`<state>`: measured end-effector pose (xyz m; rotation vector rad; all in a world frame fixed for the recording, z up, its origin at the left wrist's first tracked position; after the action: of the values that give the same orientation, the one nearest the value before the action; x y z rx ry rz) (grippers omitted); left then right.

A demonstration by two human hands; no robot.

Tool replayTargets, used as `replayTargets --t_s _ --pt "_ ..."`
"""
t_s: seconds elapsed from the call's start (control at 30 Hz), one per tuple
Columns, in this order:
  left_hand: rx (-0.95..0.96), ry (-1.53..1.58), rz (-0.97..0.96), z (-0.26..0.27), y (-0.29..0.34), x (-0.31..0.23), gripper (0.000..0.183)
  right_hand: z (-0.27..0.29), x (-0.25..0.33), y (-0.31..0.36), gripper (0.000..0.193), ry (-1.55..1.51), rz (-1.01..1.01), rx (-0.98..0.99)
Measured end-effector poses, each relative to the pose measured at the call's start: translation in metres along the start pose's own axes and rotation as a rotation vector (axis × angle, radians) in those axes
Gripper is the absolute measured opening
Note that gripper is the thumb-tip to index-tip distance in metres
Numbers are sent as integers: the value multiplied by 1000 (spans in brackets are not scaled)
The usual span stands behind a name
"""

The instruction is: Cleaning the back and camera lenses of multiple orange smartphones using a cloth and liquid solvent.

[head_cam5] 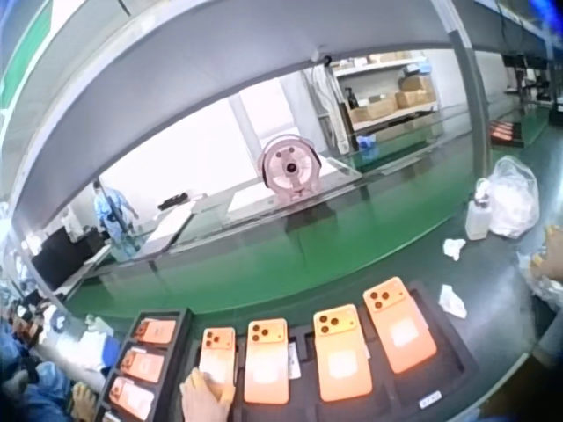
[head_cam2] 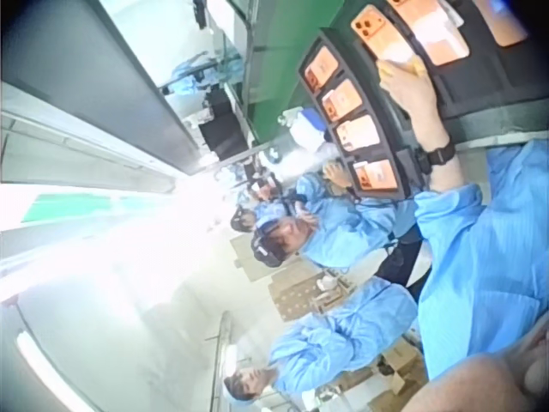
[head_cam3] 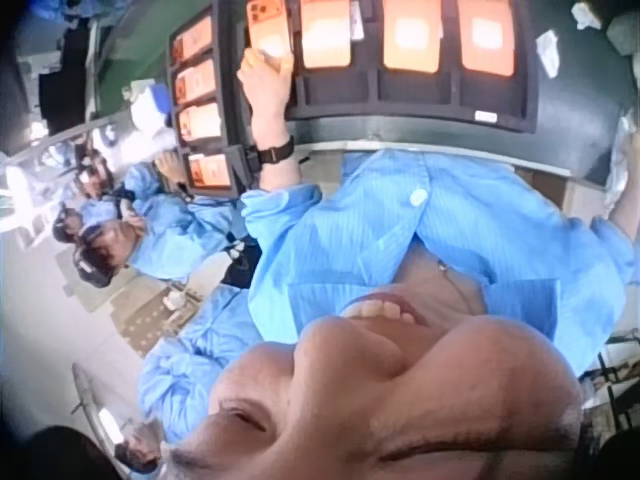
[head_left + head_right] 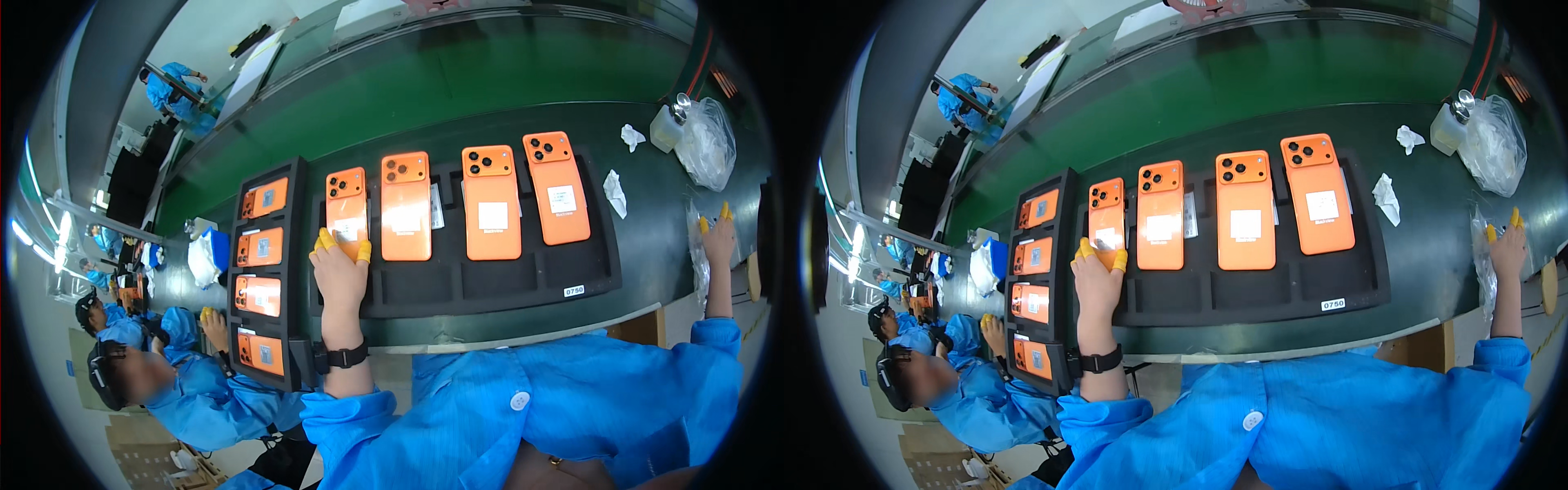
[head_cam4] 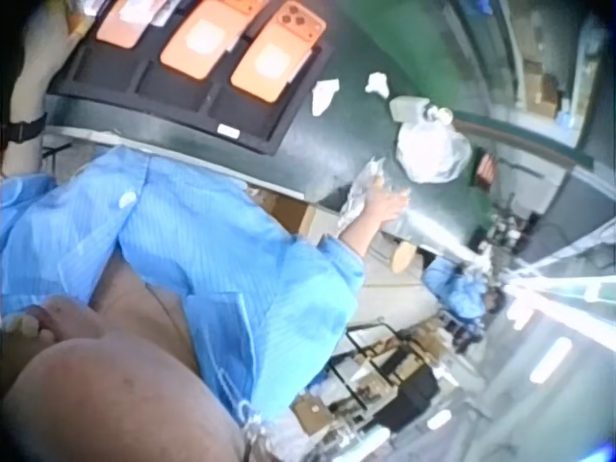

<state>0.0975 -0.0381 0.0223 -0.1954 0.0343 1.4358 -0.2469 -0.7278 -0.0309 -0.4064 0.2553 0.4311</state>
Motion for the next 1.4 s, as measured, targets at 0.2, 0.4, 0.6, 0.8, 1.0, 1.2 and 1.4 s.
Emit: replayTargets --t_s 0.2,0.4,0.6,0.8,1.0,1.2,1.4 --pt "131 -55 36 0 -14 -5 80 121 48 -4 41 -666 273 -298" --pt "112 124 38 -1 2 14 83 310 252 124 36 -1025 1020 -143" --pt "170 232 -61 0 5 7 83 400 349 198 28 -1037 1360 -438" --pt "159 783 -172 -11 14 33 67 413 457 352 11 -866 1988 -338" --pt "-291 1673 -144 7 20 83 44 423 508 382 9 -903 1850 -100" --pt "-444 1712 -145 3 25 97 27 399 541 412 15 -763 1874 92" --pt "-381 1681 -136 5 25 93 28 395 557 406 14 -832 1844 293"
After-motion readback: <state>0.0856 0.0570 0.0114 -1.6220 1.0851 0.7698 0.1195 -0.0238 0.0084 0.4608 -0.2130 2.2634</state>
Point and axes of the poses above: each hand's wrist, its own y-axis away from the middle knuckle, its own z-axis out of the back of the hand, x = y × z, the point moved 10 cm from there along -y, towards the middle knuckle, and after that the axes turned 7 degrees about x, right-handed, at the moved point
